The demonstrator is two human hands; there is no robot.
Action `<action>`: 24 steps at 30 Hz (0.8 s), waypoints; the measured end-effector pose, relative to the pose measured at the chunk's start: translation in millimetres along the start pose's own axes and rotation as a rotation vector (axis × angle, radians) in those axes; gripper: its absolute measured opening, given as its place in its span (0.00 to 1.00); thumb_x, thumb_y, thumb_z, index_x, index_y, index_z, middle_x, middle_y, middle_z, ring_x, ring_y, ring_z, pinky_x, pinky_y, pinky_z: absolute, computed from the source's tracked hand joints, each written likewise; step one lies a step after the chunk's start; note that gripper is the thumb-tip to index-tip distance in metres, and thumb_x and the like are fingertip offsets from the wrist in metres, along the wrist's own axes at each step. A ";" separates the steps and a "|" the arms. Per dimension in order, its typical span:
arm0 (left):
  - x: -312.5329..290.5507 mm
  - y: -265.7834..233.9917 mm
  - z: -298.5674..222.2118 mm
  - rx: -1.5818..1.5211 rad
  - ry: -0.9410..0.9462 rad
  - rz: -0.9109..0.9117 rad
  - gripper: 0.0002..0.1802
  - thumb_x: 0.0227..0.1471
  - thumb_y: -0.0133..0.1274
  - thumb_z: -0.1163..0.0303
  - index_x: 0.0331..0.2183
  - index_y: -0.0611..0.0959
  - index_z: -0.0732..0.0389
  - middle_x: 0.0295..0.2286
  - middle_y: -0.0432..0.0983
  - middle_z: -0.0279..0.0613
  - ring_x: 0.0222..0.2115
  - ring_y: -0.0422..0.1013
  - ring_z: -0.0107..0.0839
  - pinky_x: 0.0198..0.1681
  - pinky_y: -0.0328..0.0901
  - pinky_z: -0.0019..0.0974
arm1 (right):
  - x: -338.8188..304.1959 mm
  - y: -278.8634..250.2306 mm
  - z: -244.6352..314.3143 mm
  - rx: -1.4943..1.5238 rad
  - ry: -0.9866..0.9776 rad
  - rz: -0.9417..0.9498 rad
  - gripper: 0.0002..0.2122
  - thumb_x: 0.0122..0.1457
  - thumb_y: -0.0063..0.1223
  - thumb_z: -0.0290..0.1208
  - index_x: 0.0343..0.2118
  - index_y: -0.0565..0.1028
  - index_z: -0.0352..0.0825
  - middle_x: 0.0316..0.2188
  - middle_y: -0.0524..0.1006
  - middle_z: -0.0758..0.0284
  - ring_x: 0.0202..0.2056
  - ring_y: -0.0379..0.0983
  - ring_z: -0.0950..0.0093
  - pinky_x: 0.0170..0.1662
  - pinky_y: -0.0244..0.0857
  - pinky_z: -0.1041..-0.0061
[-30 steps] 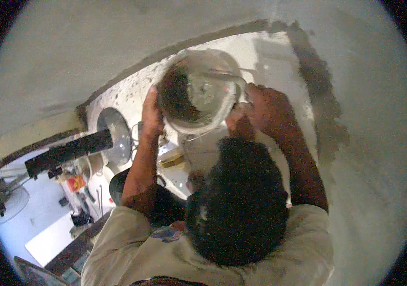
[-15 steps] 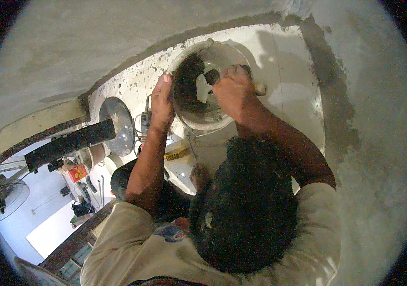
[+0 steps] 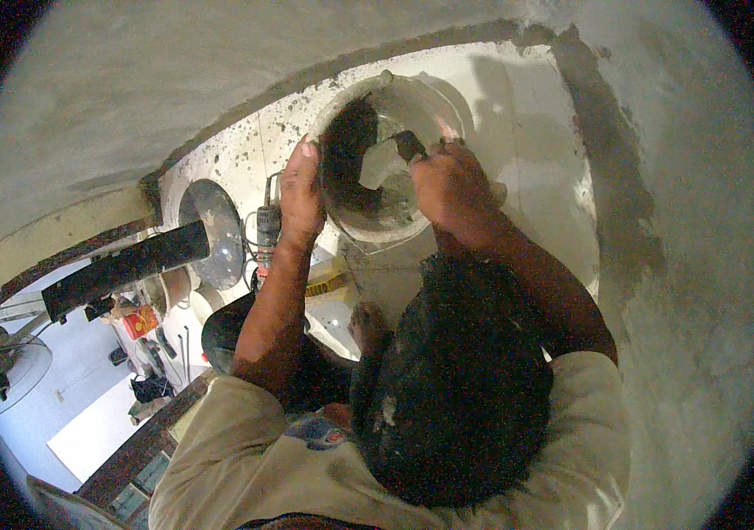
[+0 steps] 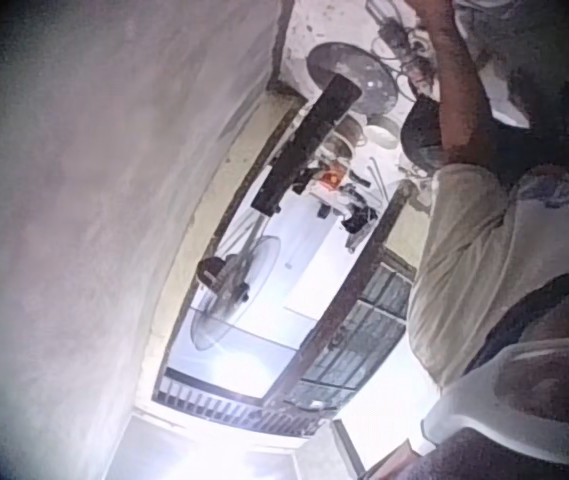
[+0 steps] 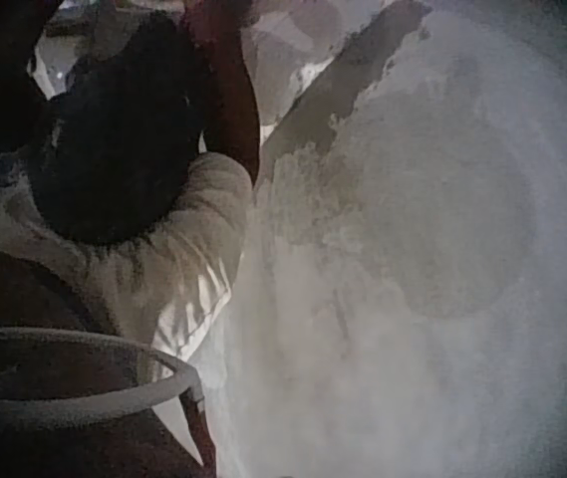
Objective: The person scoops plaster from a bucket with a trowel and applies it to the wall, smoothing the surface repeatedly. The person works on a corner section of the wall, repeatedly loading the trowel and spreading the material.
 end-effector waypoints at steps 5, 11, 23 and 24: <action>-0.3 6.4 0.9 -0.070 0.013 0.034 0.30 0.72 0.43 0.53 0.60 0.75 0.70 0.55 0.76 0.46 0.55 0.70 0.34 0.63 0.59 0.38 | -0.3 6.3 -1.9 0.095 -0.089 0.030 0.07 0.48 0.60 0.28 0.30 0.80 0.33 0.32 0.78 0.59 0.42 0.77 0.56 0.50 0.70 0.57; -2.5 10.8 -3.1 -0.010 -0.002 0.021 0.31 0.72 0.42 0.53 0.61 0.74 0.69 0.57 0.73 0.47 0.57 0.68 0.36 0.64 0.58 0.40 | -0.7 27.9 -6.5 -0.074 -0.021 0.001 0.07 0.53 0.59 0.28 0.33 0.79 0.31 0.32 0.76 0.55 0.41 0.75 0.53 0.48 0.69 0.54; 0.4 -90.1 83.4 -0.371 -0.196 -0.326 0.31 0.70 0.45 0.50 0.56 0.78 0.69 0.50 0.77 0.46 0.51 0.72 0.37 0.59 0.64 0.41 | -39.3 -49.3 -81.3 0.050 0.479 -0.084 0.14 0.57 0.61 0.36 0.40 0.79 0.31 0.36 0.78 0.49 0.40 0.77 0.46 0.46 0.71 0.50; 1.6 -89.5 88.1 -0.433 -0.199 -0.336 0.31 0.70 0.45 0.49 0.55 0.78 0.69 0.50 0.77 0.45 0.51 0.71 0.36 0.58 0.64 0.39 | -37.6 -54.6 -99.0 0.014 0.500 -0.110 0.15 0.57 0.61 0.37 0.40 0.79 0.31 0.36 0.78 0.49 0.40 0.77 0.46 0.46 0.71 0.50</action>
Point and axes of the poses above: each hand's wrist, its own x-axis towards the middle knuckle, its own y-axis out of the palm, z = x × y, the point moved 2 cm from there along x, towards the middle knuckle
